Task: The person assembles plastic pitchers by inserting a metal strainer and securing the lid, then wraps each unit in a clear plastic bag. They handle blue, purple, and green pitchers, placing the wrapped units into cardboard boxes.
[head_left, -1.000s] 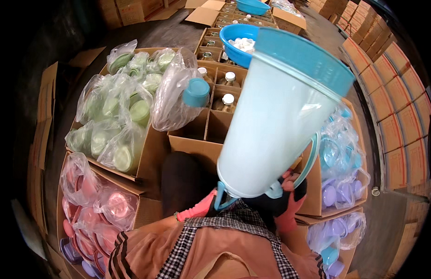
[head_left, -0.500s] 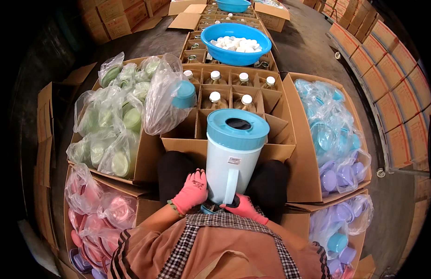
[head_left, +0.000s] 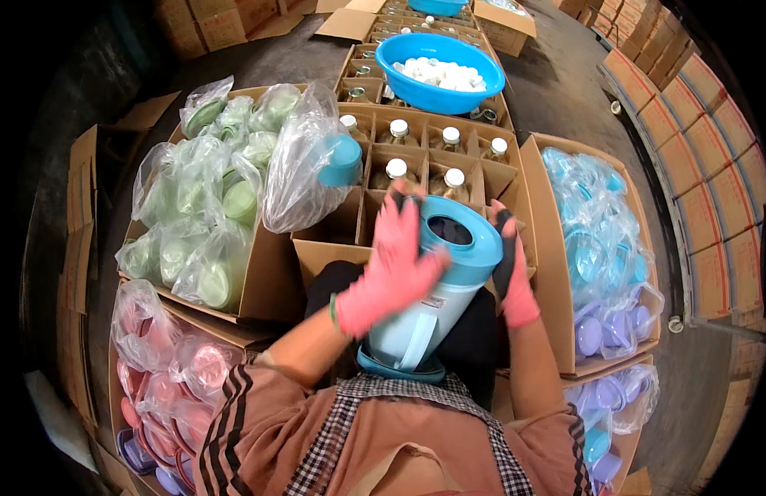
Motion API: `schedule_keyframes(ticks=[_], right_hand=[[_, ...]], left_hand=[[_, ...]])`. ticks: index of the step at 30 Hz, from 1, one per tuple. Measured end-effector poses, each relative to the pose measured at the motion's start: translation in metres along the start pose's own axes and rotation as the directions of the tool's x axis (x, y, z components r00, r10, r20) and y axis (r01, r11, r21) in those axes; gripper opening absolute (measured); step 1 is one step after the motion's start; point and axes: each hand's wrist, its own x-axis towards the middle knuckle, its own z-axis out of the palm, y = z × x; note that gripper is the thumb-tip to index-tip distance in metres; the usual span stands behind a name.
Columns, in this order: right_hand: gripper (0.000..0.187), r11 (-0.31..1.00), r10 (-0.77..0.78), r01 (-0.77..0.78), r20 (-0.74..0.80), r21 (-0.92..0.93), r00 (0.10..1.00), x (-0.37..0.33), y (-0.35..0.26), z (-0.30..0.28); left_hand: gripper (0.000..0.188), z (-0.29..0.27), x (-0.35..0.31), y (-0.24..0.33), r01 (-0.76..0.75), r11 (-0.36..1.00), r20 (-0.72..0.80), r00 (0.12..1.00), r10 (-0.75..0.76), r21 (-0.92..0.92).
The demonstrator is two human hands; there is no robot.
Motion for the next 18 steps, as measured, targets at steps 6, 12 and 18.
schedule_keyframes(ticks=[6, 12, 18], right_hand=[[0.062, 0.945, -0.318, 0.317, 0.0, 0.074, 0.948, -0.039, -0.001, 0.054], [0.062, 0.978, -0.155, 0.138, 0.104, 0.155, 0.982, -0.013, -0.03, 0.051], [0.08, 0.906, -0.422, 0.41, 0.249, 0.1, 0.872, 0.004, -0.083, 0.093]], left_hand=[[0.051, -0.029, 0.018, -0.03, 0.036, 0.972, -0.183, 0.98, -0.08, -0.231], [0.072, -0.056, -0.001, 0.032, -0.361, 0.93, 0.31, 0.894, 0.323, 0.073], [0.059, -0.075, 0.051, -0.024, -0.386, 0.874, 0.205, 0.919, 0.337, 0.295]])
